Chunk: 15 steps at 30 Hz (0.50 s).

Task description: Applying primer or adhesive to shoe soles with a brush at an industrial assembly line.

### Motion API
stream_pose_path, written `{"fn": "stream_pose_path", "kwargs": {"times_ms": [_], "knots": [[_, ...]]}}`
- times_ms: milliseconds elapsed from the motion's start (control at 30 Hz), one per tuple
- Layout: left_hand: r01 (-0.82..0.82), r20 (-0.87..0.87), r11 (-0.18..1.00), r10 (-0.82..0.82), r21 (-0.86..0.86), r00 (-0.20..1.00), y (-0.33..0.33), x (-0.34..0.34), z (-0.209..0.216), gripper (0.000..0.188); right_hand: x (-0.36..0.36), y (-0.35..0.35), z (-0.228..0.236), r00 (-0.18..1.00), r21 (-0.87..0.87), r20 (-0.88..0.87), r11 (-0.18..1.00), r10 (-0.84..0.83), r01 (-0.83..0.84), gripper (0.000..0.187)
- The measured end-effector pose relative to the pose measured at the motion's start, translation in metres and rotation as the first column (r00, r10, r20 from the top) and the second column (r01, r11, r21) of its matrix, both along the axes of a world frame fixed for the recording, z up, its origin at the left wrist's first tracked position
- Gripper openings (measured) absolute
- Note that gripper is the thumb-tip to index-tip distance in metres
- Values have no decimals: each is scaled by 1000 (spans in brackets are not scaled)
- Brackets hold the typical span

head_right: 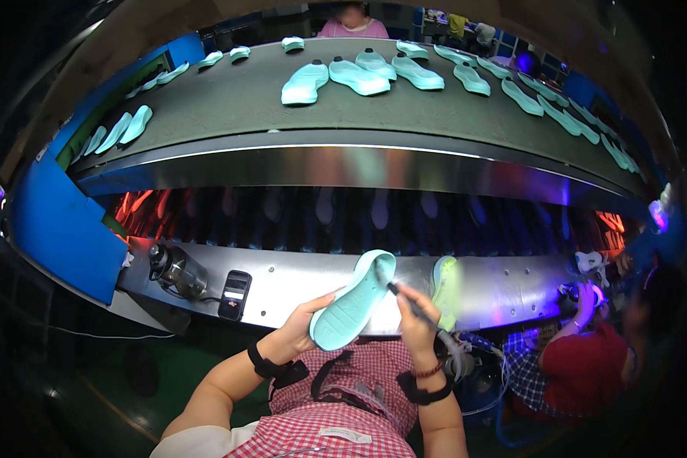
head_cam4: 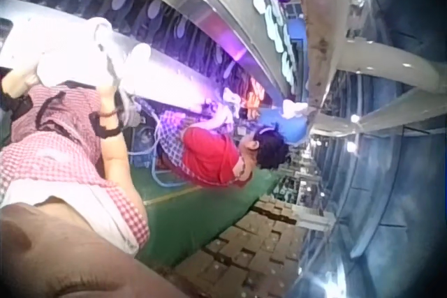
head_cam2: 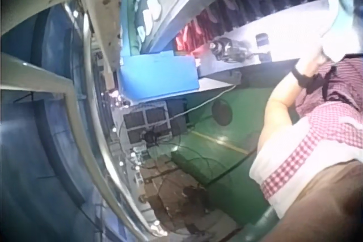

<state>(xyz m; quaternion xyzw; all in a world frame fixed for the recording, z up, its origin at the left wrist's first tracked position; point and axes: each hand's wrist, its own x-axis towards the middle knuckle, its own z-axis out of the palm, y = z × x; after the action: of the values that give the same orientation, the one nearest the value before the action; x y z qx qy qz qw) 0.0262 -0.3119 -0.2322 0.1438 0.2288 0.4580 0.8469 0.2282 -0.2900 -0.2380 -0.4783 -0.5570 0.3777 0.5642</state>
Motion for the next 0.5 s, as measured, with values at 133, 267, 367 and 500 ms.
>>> {"fn": "stream_pose_path", "kwargs": {"times_ms": [133,267,367,500], "knots": [[-153,-17,970,159,189,987,1,-34,24,50,24,-34,21,774,48,-464,885,431,-464,18],[-358,86,757,374,546,923,33,-98,116,56,53,-29,7,475,164,-827,936,302,-310,22],[-666,350,623,567,411,746,99,-166,154,65,62,-18,-10,505,46,-834,939,223,-339,21],[-908,482,418,799,-14,360,167,-230,164,71,67,-15,-26,517,-89,-847,928,120,-362,22]]}}
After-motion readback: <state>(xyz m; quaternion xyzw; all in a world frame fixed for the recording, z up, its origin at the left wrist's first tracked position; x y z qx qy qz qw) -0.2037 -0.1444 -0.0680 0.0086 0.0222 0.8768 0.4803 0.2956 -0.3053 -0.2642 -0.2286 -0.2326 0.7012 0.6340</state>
